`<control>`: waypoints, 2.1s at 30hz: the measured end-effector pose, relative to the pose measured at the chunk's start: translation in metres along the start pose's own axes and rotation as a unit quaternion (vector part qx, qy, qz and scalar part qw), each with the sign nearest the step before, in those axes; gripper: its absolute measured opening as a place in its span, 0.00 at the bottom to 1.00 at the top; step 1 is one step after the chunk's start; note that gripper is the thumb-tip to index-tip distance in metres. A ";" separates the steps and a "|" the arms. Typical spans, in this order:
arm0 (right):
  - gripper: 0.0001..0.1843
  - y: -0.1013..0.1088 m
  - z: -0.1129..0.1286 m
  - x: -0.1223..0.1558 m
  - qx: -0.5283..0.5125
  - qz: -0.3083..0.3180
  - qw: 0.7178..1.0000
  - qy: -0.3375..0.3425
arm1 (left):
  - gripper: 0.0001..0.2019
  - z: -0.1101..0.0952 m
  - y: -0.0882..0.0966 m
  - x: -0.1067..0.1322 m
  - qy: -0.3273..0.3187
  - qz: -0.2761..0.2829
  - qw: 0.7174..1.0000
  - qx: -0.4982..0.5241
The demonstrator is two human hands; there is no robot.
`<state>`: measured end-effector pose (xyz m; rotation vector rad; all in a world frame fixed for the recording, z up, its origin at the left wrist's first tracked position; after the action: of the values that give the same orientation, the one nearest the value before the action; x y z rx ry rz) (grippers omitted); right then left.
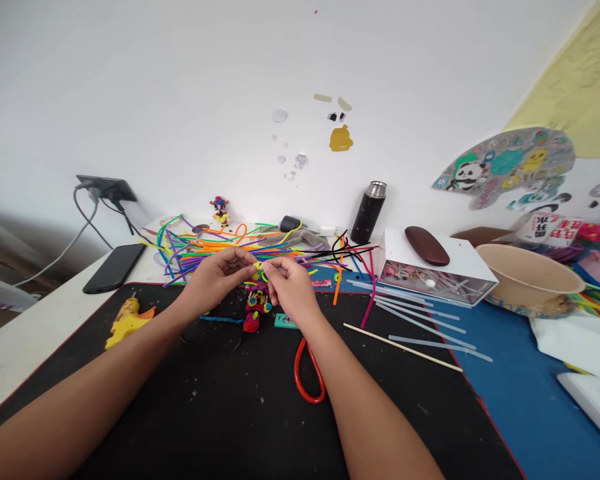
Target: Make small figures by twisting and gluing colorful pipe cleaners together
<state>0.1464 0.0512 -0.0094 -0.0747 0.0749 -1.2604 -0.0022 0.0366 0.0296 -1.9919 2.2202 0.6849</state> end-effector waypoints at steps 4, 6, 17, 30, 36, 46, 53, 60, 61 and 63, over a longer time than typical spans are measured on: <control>0.18 0.000 0.001 0.000 -0.002 0.000 1.000 0.001 | 0.12 0.000 0.001 0.001 -0.006 -0.002 1.000 -0.022; 0.19 0.000 0.000 0.000 0.003 0.002 1.000 0.000 | 0.12 -0.001 0.001 0.001 -0.015 -0.001 0.999 -0.034; 0.20 0.018 0.011 -0.002 -0.014 -0.049 0.999 0.014 | 0.13 0.003 0.012 -0.001 -0.009 -0.034 0.999 -0.010; 0.22 0.080 0.025 -0.007 -0.011 -0.186 0.980 0.071 | 0.21 0.010 0.066 -0.011 0.030 -0.217 0.952 0.215; 0.22 0.073 0.021 -0.007 0.052 -0.171 0.981 0.073 | 0.18 0.008 0.098 -0.012 0.002 -0.284 0.920 0.271; 0.21 0.070 0.019 -0.007 0.094 -0.182 0.976 0.073 | 0.17 0.012 0.093 -0.013 0.022 -0.270 0.925 0.265; 0.19 0.055 0.026 -0.001 0.165 -0.157 0.969 0.100 | 0.19 0.017 0.081 -0.014 0.033 -0.233 0.946 0.225; 0.17 0.037 0.019 0.001 0.208 -0.132 0.964 0.097 | 0.20 0.013 0.068 -0.012 0.051 -0.190 0.971 0.136; 0.16 0.032 0.020 0.002 0.232 -0.127 0.959 0.104 | 0.20 0.013 0.066 -0.012 0.056 -0.182 0.974 0.122; 0.14 0.016 0.021 0.006 0.310 -0.090 0.938 0.129 | 0.20 0.013 0.062 -0.012 0.059 -0.170 0.979 0.093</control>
<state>0.1649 0.0510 0.0103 0.6434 -0.1089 -1.4212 -0.0633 0.0560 0.0385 -2.2801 1.8442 0.3143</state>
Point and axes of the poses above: each hand's wrist, its own x-axis away from the middle knuckle, its own y-axis out of the back of the hand, z = x × y, the point moved 8 cm from there along -x, towards the middle knuckle, and after that the axes turned 3 degrees about -y, right-handed, at the moved point
